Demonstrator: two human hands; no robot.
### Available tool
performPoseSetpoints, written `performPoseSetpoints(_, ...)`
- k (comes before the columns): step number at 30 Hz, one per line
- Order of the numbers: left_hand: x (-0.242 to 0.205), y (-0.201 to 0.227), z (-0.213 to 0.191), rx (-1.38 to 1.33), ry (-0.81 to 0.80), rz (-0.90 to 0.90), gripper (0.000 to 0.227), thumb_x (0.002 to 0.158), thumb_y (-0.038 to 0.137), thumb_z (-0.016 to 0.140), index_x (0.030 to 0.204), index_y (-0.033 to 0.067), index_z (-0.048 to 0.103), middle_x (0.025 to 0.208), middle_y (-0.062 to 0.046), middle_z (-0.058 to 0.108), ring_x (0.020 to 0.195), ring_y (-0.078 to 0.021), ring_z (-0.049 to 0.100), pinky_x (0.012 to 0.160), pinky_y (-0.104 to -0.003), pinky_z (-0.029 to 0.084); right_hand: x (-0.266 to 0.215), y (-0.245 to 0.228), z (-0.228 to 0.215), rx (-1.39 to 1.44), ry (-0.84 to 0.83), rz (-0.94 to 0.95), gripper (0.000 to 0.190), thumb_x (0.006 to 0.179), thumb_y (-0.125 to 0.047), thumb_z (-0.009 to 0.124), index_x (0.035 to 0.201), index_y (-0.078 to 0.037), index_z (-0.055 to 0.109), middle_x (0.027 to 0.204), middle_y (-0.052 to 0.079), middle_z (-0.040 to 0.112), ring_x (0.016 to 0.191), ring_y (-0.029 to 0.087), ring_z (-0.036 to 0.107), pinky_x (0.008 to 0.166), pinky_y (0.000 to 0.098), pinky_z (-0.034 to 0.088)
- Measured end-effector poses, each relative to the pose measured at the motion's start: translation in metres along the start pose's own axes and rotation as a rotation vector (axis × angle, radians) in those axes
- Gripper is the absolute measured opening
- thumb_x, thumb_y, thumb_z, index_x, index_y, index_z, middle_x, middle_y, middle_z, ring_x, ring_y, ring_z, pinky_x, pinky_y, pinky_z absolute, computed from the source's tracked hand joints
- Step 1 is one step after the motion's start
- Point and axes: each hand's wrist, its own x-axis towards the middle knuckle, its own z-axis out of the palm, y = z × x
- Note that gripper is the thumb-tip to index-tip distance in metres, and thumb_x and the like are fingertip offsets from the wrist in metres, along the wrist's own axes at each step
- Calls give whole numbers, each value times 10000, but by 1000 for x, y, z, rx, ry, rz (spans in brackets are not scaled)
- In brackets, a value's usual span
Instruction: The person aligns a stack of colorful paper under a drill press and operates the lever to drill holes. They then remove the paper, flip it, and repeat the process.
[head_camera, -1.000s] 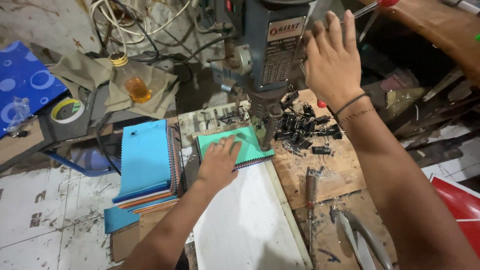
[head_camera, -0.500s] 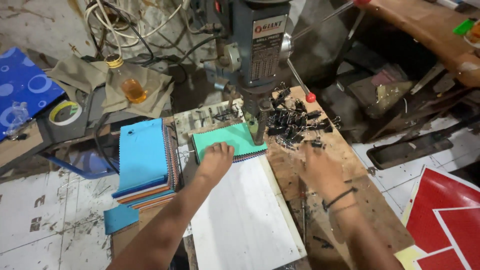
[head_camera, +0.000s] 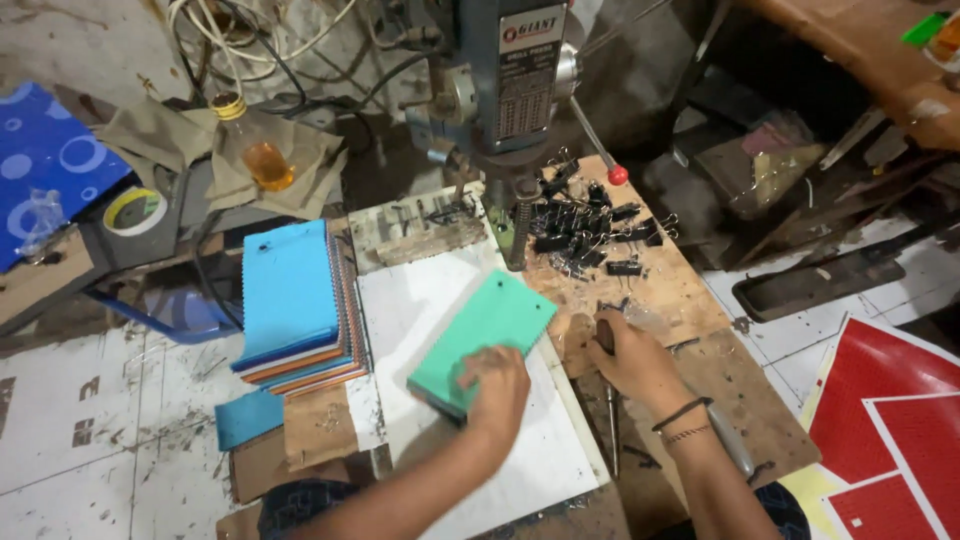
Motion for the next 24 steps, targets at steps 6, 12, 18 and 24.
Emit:
performPoseSetpoints(6,-103,22,-59,-23,-225,94,195,922,56,448,936,22,639,807,-219,627,430,-312,571,339,-454,427,-24,-17,-11,109,57,-137,482,991,-344,558,1443,-211,459,717,98,634,575,286,611,467,398,431)
performPoseSetpoints(12,-101,-61,-119,-651,-544,123,793,1005,779,550,1309,48,499,1193,-180,558,756,-293,681,537,-412,541,-51,-37,-29,128,97,-262,482,1006,-335,557,1464,-227,451,628,88,542,434,270,494,403,384,333)
performPoseSetpoints(18,-34,-132,-118,-1218,-781,-292,706,1012,624,323,1634,305,221,1490,-151,453,1348,-369,481,1050,-547,524,-82,-67,-57,182,228,-376,529,1007,-350,544,1509,-221,441,902,79,630,557,248,564,459,370,441)
performPoseSetpoints(24,0,-133,-89,-1277,-1065,-377,761,880,664,568,1438,149,518,1367,-56,657,1173,-289,671,914,-428,536,-91,-92,-62,305,590,-744,461,1047,-256,590,1450,-50,503,1214,169,675,906,232,664,715,327,581)
